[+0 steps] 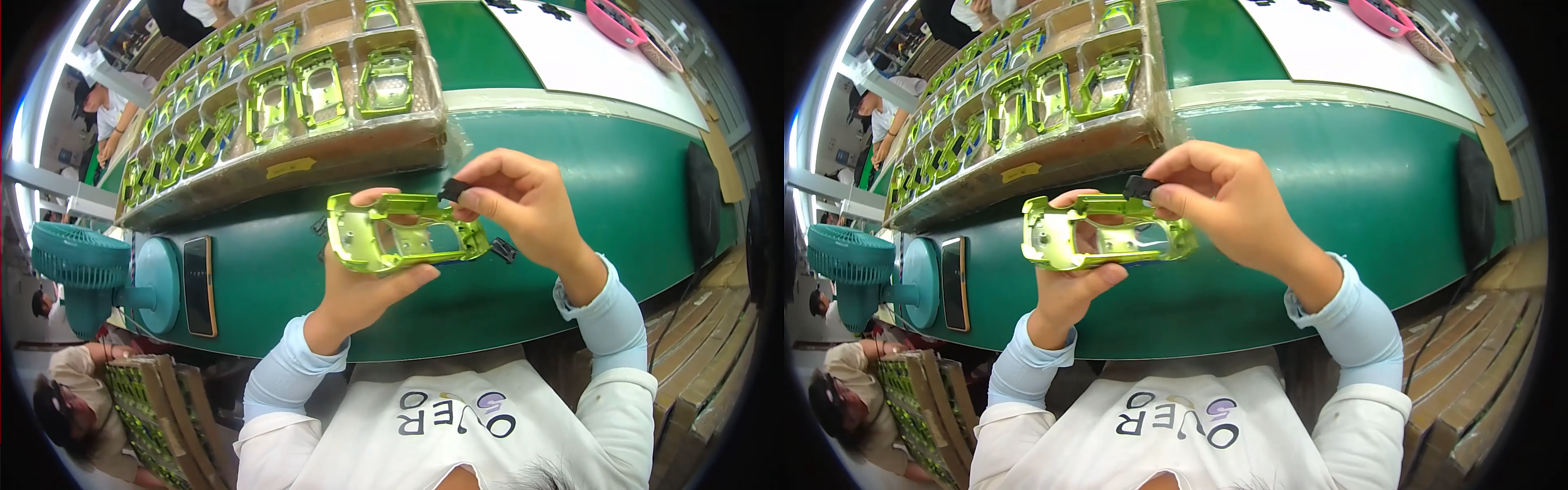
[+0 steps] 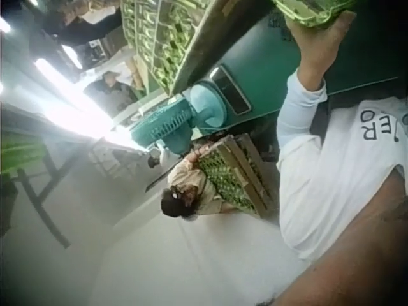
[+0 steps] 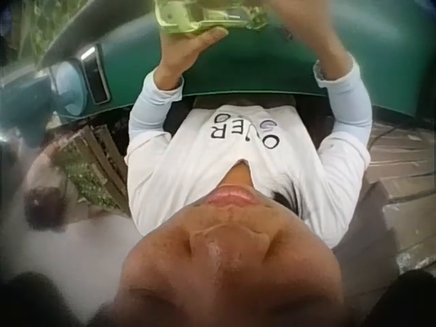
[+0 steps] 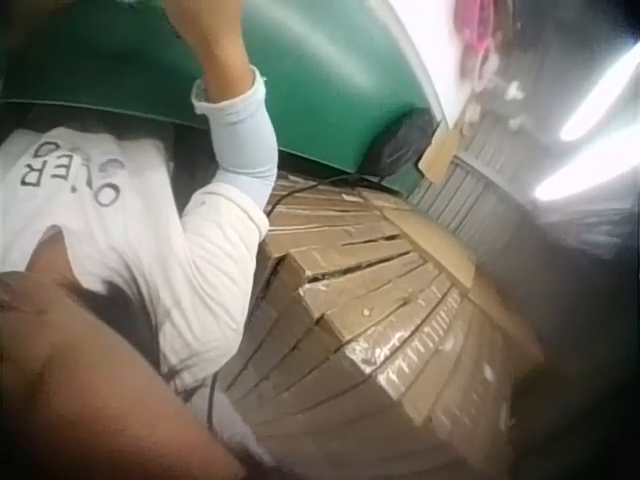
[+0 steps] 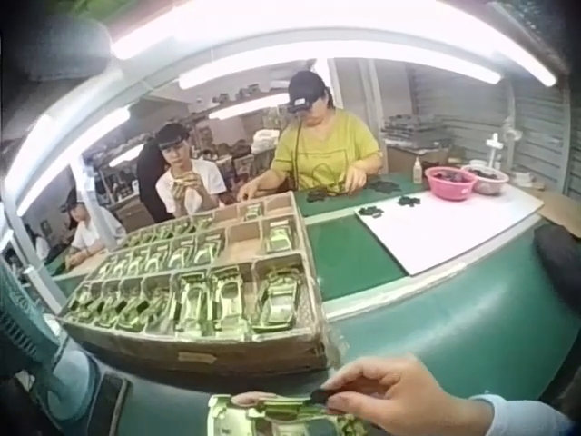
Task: The person assembles toy cars by taking car bodies from a tray, picking up small plastic components from the table, and fitting the components into each car body by hand.
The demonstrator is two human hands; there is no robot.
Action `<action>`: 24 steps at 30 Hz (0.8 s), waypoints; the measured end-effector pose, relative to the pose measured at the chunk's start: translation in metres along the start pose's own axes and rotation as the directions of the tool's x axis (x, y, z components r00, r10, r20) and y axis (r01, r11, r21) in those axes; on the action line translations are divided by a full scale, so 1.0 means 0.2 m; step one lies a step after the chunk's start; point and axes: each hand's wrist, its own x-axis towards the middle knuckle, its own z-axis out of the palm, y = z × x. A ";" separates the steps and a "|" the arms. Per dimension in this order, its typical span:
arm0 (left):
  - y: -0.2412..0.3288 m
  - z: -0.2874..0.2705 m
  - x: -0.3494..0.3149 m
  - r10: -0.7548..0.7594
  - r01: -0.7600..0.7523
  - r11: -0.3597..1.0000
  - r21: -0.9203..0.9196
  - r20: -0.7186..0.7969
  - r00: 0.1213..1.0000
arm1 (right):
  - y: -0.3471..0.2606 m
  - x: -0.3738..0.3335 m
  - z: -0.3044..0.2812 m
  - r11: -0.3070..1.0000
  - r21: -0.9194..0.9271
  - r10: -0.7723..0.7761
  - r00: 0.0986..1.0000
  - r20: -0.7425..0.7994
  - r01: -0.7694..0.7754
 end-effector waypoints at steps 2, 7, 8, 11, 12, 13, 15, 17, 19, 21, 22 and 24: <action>0.00 0.01 0.01 0.011 -0.011 0.999 0.044 0.004 1.000 | 0.01 -0.01 0.03 0.999 -0.049 -0.021 0.999 -0.033 0.019; 0.00 0.02 0.00 0.020 -0.022 0.988 0.155 0.015 1.000 | 0.01 -0.01 0.08 0.860 -0.441 -0.284 0.959 0.006 0.258; 0.01 0.03 0.00 0.016 -0.020 0.983 0.180 0.023 1.000 | 0.01 -0.01 0.09 0.859 -0.440 -0.284 0.959 0.012 0.260; 0.01 0.03 -0.01 0.011 -0.032 0.959 0.281 0.076 0.997 | 0.02 -0.02 0.11 0.772 -0.543 -0.338 0.937 0.093 0.332; 0.00 0.03 -0.01 0.037 -0.055 0.959 0.278 0.071 0.997 | 0.03 -0.02 0.11 0.759 -0.555 -0.346 0.933 0.099 0.341; 0.00 0.03 -0.01 0.041 -0.059 0.958 0.280 0.067 0.997 | 0.03 -0.02 0.12 0.746 -0.567 -0.355 0.929 0.104 0.349; 0.01 0.03 0.00 0.037 -0.060 0.958 0.281 0.088 0.995 | 0.04 -0.02 0.12 0.745 -0.570 -0.354 0.930 0.101 0.346; 0.01 0.02 0.00 0.070 -0.089 0.953 0.291 0.074 0.995 | 0.04 -0.01 0.13 0.745 -0.570 -0.353 0.930 0.101 0.345; 0.03 0.01 0.01 0.052 -0.089 0.925 0.370 0.107 0.993 | 0.04 -0.01 0.13 0.746 -0.570 -0.365 0.927 0.082 0.345; 0.03 0.03 0.01 0.050 -0.077 0.951 0.299 0.097 0.994 | 0.03 -0.02 0.12 0.756 -0.564 -0.354 0.932 0.075 0.332; 0.02 0.03 0.02 0.076 -0.104 0.948 0.300 0.104 0.992 | 0.03 -0.02 0.12 0.767 -0.563 -0.337 0.940 0.056 0.309; 0.02 0.02 0.02 0.108 -0.133 0.940 0.315 0.093 0.990 | 0.03 -0.01 0.14 0.765 -0.559 -0.343 0.937 0.064 0.318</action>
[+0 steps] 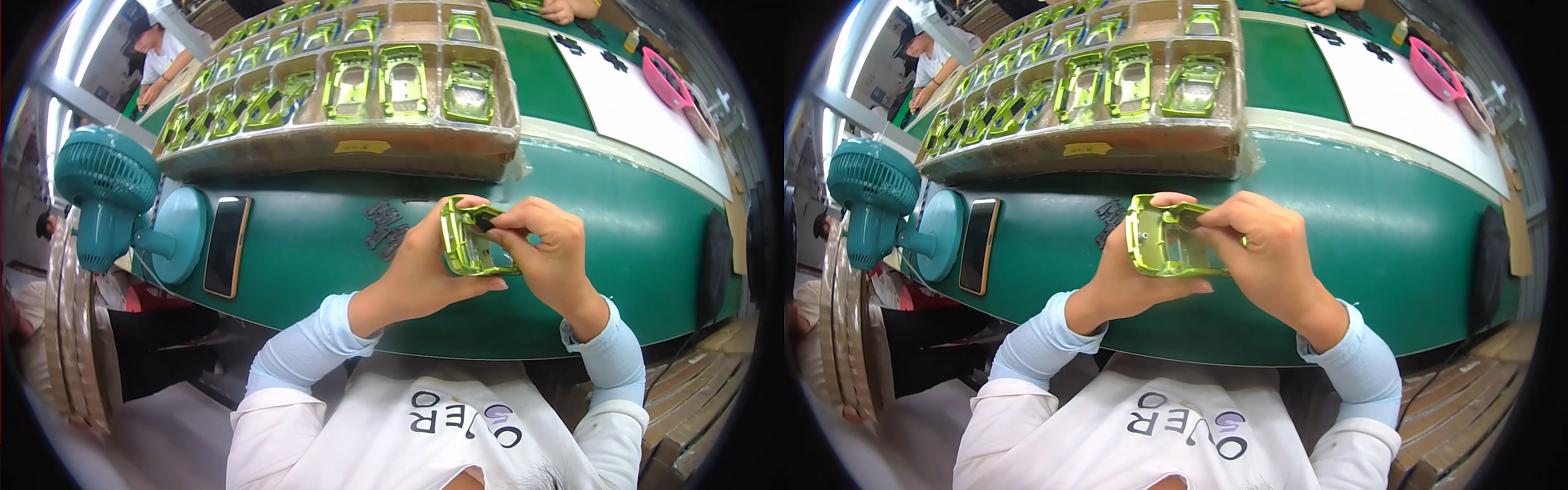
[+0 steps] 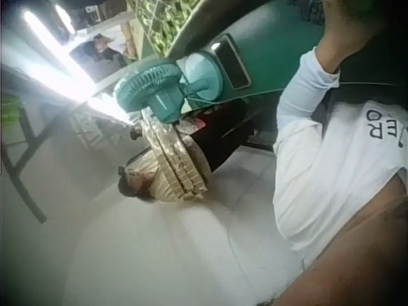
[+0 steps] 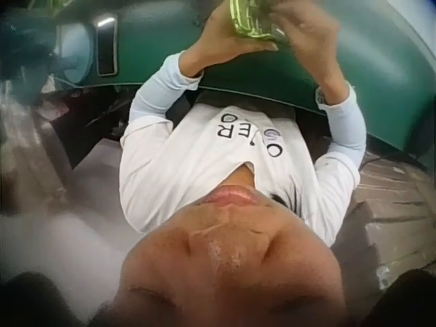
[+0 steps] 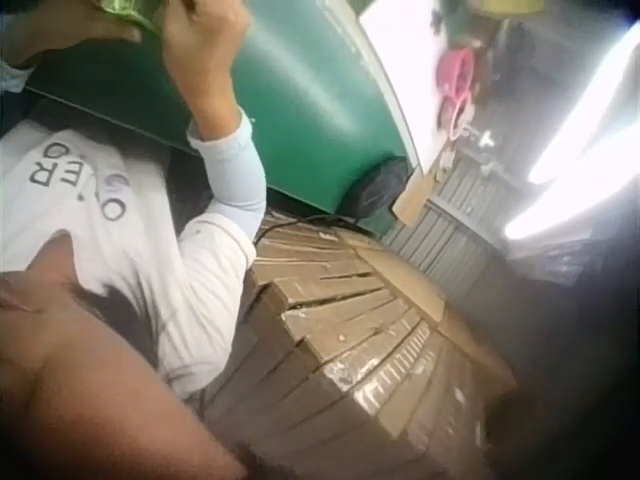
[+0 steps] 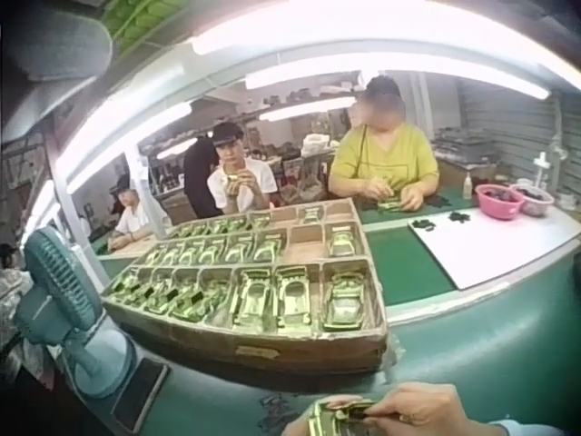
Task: The person assembles toy cars by taking car bodies from a tray, picking up small plastic components from the table, and fitting the components into each car body by hand.
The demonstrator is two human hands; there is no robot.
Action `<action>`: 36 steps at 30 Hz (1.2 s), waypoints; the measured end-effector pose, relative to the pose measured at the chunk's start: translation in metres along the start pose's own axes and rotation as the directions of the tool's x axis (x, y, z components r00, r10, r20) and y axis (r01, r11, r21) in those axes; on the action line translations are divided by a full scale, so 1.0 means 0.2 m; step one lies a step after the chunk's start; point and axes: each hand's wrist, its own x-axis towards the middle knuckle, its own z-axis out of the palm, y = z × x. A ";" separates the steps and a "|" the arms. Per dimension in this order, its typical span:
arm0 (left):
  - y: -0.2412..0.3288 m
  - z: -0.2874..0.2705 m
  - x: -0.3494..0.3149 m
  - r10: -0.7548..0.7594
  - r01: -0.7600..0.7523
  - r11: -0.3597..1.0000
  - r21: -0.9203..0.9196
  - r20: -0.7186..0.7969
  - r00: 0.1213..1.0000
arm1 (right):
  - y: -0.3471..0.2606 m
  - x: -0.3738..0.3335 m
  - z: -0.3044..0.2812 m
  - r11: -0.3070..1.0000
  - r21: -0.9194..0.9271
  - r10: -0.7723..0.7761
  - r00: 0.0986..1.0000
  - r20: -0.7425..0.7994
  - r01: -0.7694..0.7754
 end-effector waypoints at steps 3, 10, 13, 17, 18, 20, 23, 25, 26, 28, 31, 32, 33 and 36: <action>0.01 -0.03 -0.01 -0.035 0.034 0.999 0.013 0.025 0.999 | -0.02 0.01 0.01 0.999 -0.037 -0.016 1.000 -0.001 0.016; -0.01 0.01 -0.01 0.002 0.000 0.999 -0.041 0.052 0.999 | -0.01 -0.06 0.02 0.972 0.026 0.235 0.961 -0.146 -0.233; -0.01 0.01 -0.02 -0.036 0.037 0.999 -0.011 0.060 0.998 | -0.04 -0.04 0.03 0.977 -0.077 0.195 0.977 -0.087 -0.201; -0.01 0.00 -0.04 -0.064 0.064 0.998 0.005 0.095 0.993 | -0.05 -0.03 0.03 0.967 -0.219 0.130 0.991 -0.011 -0.130; 0.00 0.00 -0.04 -0.062 0.061 0.998 0.005 0.092 0.994 | -0.05 -0.03 0.02 0.967 -0.220 0.127 0.992 -0.010 -0.126; 0.01 0.00 -0.06 -0.061 0.058 0.998 0.030 0.086 0.994 | -0.07 -0.03 0.02 0.940 -0.337 0.064 0.997 0.035 -0.048; 0.04 -0.01 -0.05 -0.057 0.056 0.998 0.005 0.115 0.992 | -0.11 -0.01 0.04 0.942 -0.332 -0.052 0.999 -0.003 0.048; 0.04 -0.01 -0.05 -0.051 0.060 0.995 -0.077 0.115 0.992 | -0.05 0.01 -0.01 0.908 -0.383 -0.132 0.983 0.127 0.171; 0.04 0.00 -0.05 -0.058 0.076 0.984 -0.161 0.111 0.992 | -0.02 -0.01 -0.03 0.866 -0.408 -0.190 0.945 0.268 0.290; 0.06 -0.01 -0.05 -0.113 0.130 0.981 -0.147 0.121 0.986 | -0.02 0.00 -0.03 0.844 -0.439 -0.198 0.940 0.278 0.308; 0.08 -0.02 -0.01 -0.088 0.080 0.990 0.112 0.074 0.993 | 0.05 0.01 -0.03 0.809 -0.468 -0.230 0.925 0.304 0.355; 0.08 -0.03 -0.01 -0.076 0.066 0.992 0.105 0.095 0.993 | 0.05 0.02 -0.03 0.825 -0.434 -0.245 0.920 0.305 0.363; 0.09 -0.04 -0.01 -0.064 0.052 0.994 0.094 0.121 0.991 | 0.03 0.02 -0.02 0.839 -0.402 -0.258 0.918 0.301 0.368; 0.06 -0.05 -0.03 -0.195 0.201 0.978 -0.048 0.107 0.975 | 0.05 0.02 0.00 0.907 -0.324 -0.195 0.952 0.236 0.267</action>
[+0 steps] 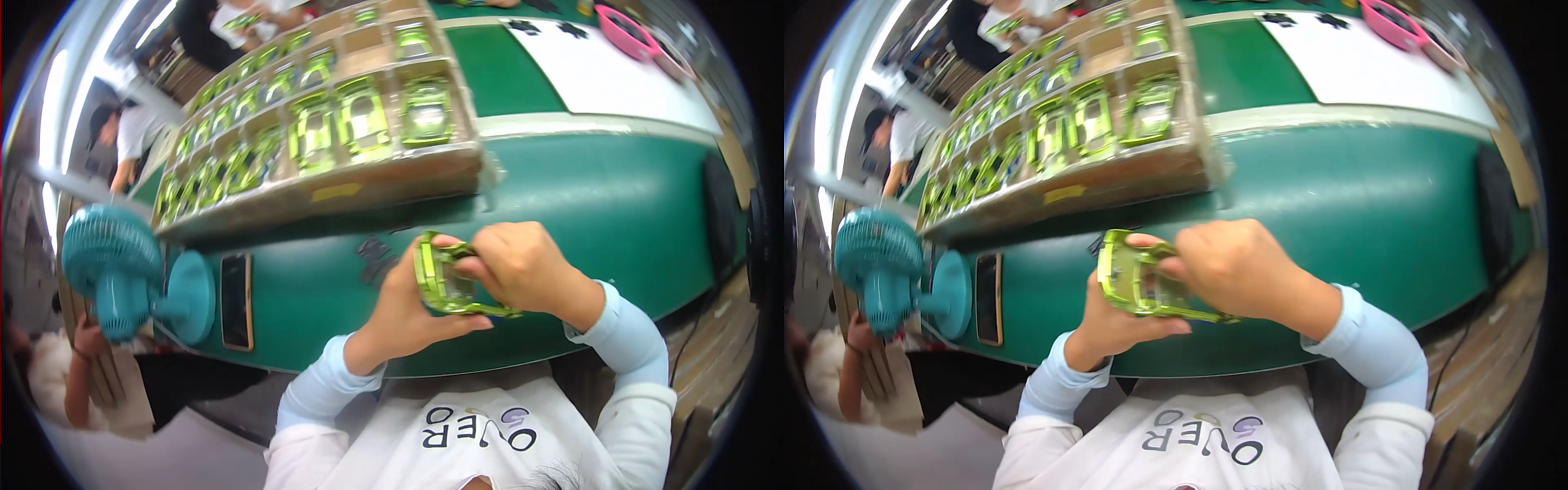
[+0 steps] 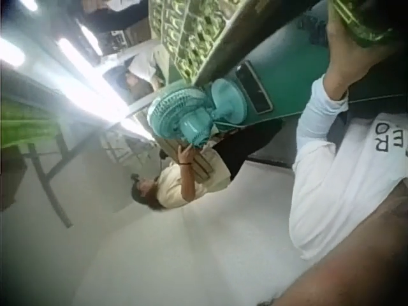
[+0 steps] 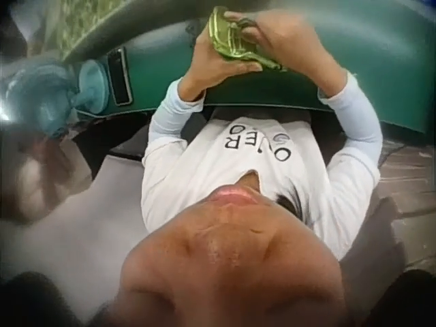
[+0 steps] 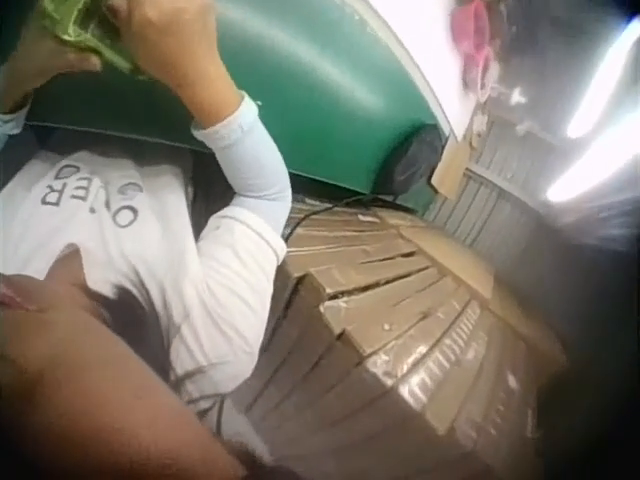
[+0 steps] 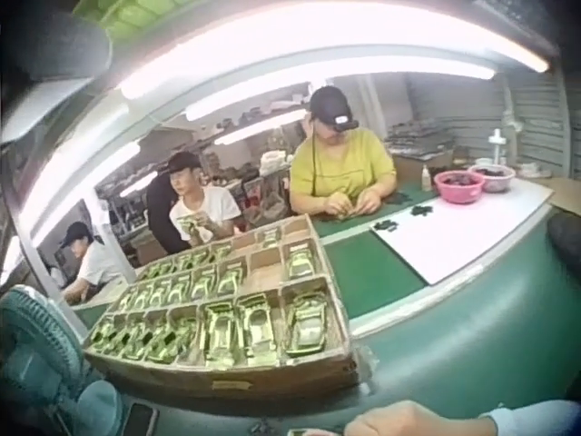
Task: The person assembles toy cars by taking car bodies from a tray, picking up small plastic components from the table, and fitting the components into each car body by hand.
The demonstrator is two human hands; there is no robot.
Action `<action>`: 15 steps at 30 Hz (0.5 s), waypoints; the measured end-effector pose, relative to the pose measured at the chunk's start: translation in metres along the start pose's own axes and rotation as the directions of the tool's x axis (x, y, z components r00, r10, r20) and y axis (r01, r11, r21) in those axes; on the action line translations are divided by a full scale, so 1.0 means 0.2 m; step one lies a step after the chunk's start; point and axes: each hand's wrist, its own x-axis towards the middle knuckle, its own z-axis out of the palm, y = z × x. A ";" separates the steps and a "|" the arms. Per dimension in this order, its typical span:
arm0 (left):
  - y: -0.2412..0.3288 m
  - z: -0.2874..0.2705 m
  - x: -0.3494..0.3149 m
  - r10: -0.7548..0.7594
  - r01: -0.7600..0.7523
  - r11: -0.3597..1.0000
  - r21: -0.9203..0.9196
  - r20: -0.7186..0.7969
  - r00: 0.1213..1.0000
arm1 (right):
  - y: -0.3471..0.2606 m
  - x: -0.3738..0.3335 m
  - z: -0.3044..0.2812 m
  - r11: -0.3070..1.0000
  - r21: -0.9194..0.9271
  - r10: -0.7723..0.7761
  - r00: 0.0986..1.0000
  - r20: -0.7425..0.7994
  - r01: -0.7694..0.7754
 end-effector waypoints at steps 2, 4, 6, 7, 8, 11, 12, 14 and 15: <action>0.01 0.03 0.01 -0.060 0.059 0.991 -0.121 -0.005 0.998 | 0.02 -0.01 0.00 0.997 0.079 -0.001 1.000 -0.026 0.003; 0.01 0.05 0.03 -0.089 0.087 0.982 -0.170 -0.002 0.996 | 0.04 -0.03 -0.01 0.991 0.137 0.010 1.000 -0.020 -0.007; -0.01 0.05 0.02 -0.109 0.115 0.955 -0.275 0.037 0.993 | 0.05 -0.06 -0.01 0.978 0.207 0.016 1.000 -0.004 -0.014; -0.02 0.05 0.01 -0.124 0.130 0.952 -0.276 0.041 0.991 | 0.04 -0.07 -0.02 0.978 0.208 0.027 1.000 0.008 -0.028; -0.03 0.05 0.00 -0.073 0.080 0.967 -0.241 0.041 0.997 | 0.03 -0.08 -0.03 0.977 0.208 0.037 0.999 0.022 -0.041; -0.05 0.02 -0.01 0.062 -0.056 0.994 -0.092 0.063 0.996 | -0.01 -0.08 0.00 0.968 0.230 0.096 0.995 0.027 -0.100; -0.05 0.01 0.00 -0.018 0.036 0.982 -0.188 0.097 0.995 | -0.01 -0.08 0.01 0.968 0.228 0.098 0.995 0.022 -0.101; -0.03 0.01 0.02 -0.088 0.125 0.953 -0.275 0.143 0.986 | -0.02 -0.07 0.05 0.950 0.268 0.163 0.987 0.001 -0.158; -0.02 0.02 0.02 -0.134 0.162 0.906 -0.390 0.099 0.986 | -0.01 -0.07 0.06 0.951 0.267 0.162 0.987 0.001 -0.157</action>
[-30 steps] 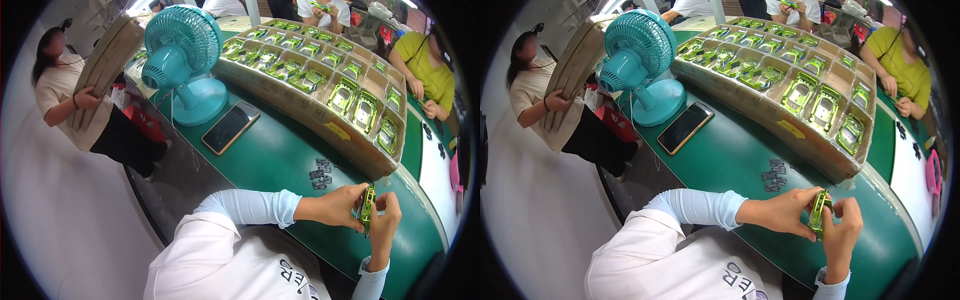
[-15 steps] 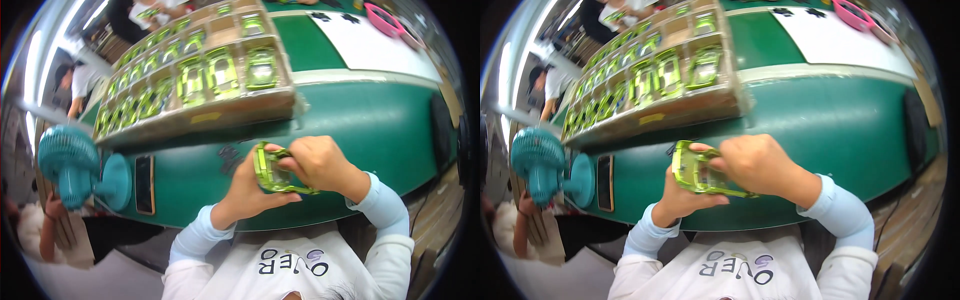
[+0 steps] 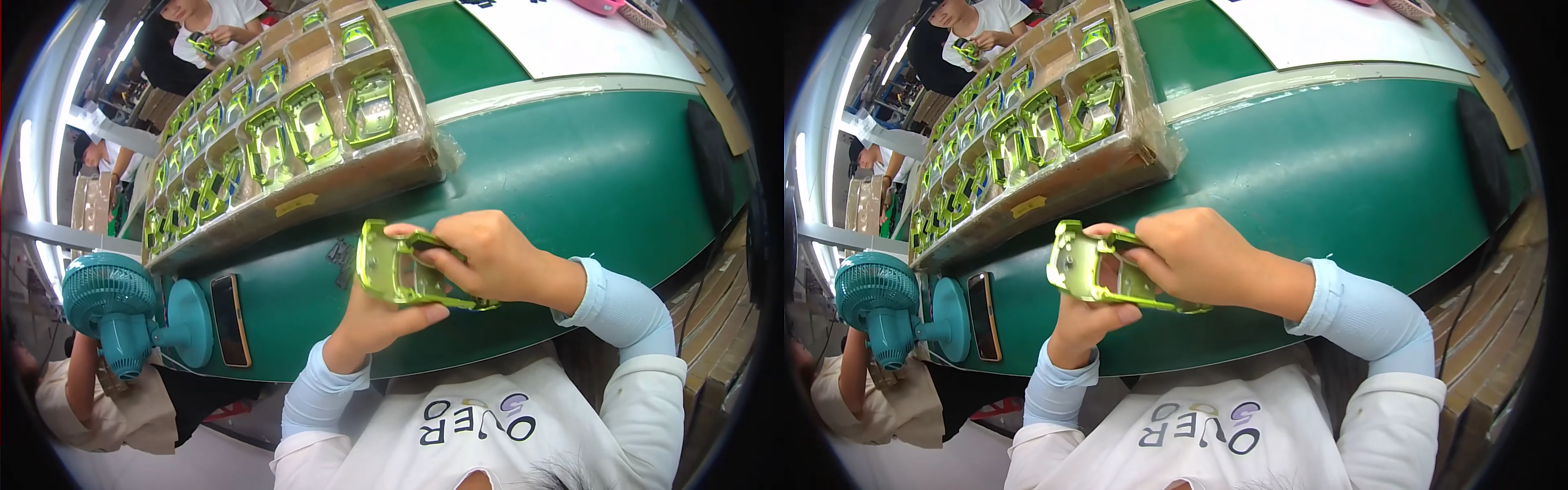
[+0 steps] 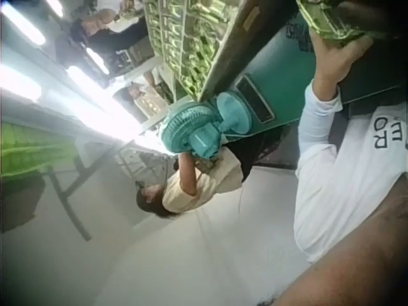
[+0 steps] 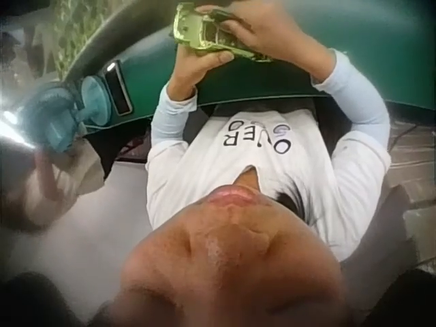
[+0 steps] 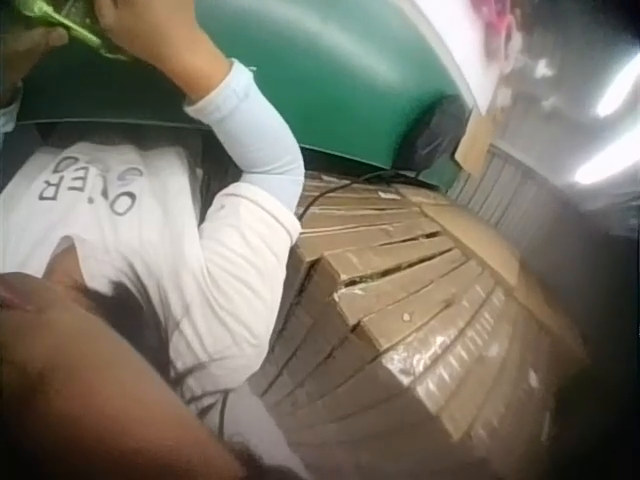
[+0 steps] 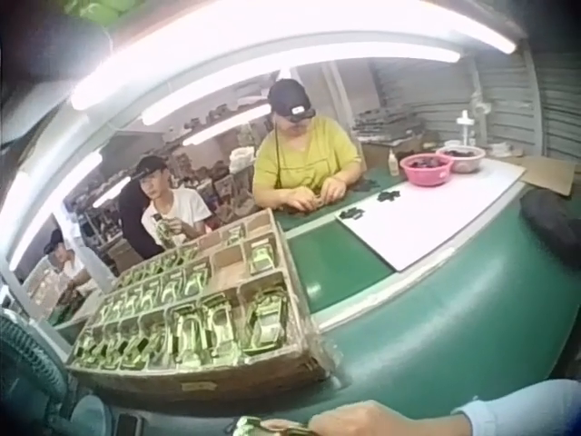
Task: The person assembles toy cars by taking car bodies from a tray, picking up small plastic components from the table, and fitting the components into each car body by hand.
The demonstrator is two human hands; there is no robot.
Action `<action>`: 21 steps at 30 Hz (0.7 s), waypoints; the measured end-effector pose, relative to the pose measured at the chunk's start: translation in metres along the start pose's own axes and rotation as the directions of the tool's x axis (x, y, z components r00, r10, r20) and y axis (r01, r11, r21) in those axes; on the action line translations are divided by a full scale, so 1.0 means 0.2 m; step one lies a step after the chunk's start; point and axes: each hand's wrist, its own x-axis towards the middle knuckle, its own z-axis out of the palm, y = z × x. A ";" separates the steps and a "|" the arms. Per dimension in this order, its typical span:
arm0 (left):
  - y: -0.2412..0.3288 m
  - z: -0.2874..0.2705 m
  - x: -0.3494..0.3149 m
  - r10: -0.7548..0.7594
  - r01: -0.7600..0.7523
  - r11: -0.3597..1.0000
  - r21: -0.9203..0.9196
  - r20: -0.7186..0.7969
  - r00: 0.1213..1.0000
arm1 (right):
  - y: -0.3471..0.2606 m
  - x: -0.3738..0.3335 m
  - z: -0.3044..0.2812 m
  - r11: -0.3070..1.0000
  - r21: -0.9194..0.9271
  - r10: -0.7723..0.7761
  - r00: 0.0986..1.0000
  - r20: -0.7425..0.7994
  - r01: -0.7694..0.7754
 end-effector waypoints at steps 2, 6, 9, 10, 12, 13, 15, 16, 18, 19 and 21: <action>-0.02 0.00 0.03 0.078 -0.085 0.978 -0.193 -0.048 0.996 | 0.02 0.02 0.00 0.994 0.091 0.076 0.988 -0.134 -0.064; -0.01 -0.01 0.03 0.103 -0.118 0.978 -0.174 -0.093 0.990 | 0.00 0.02 0.00 0.369 0.831 0.408 0.876 0.257 -0.415; -0.01 -0.01 0.04 -0.015 -0.020 0.952 -0.307 -0.111 0.994 | 0.02 0.03 -0.03 0.107 0.858 0.393 0.814 0.428 -0.503; -0.02 -0.02 0.04 -0.016 -0.019 0.952 -0.306 -0.110 0.994 | 0.02 0.03 -0.04 0.048 0.858 0.405 0.796 0.451 -0.511; -0.04 -0.03 0.04 -0.071 0.036 0.903 -0.428 -0.067 0.995 | 0.04 0.00 -0.01 0.044 0.862 0.384 0.805 0.453 -0.506; -0.05 -0.03 0.03 -0.107 0.077 0.977 -0.197 -0.146 0.983 | 0.04 0.00 -0.01 0.001 0.862 0.387 0.795 0.467 -0.507; -0.03 -0.02 0.04 -0.143 0.110 0.978 -0.178 -0.186 0.972 | 0.04 -0.01 0.00 -0.045 0.859 0.391 0.783 0.484 -0.509; -0.02 -0.01 0.05 -0.174 0.140 0.978 -0.158 -0.227 0.958 | 0.03 -0.02 0.00 -0.096 0.860 0.379 0.780 0.498 -0.502; -0.02 0.00 0.06 -0.178 0.138 0.976 -0.169 -0.250 0.952 | 0.03 -0.02 -0.01 -0.148 0.857 0.367 0.777 0.511 -0.494; -0.01 -0.01 0.06 -0.198 0.162 0.972 -0.170 -0.226 0.954 | 0.04 -0.01 -0.01 -0.173 0.863 0.402 0.766 0.502 -0.474; 0.01 -0.01 0.06 -0.218 0.185 0.968 -0.171 -0.201 0.955 | 0.04 -0.01 -0.04 -0.198 0.869 0.437 0.753 0.493 -0.454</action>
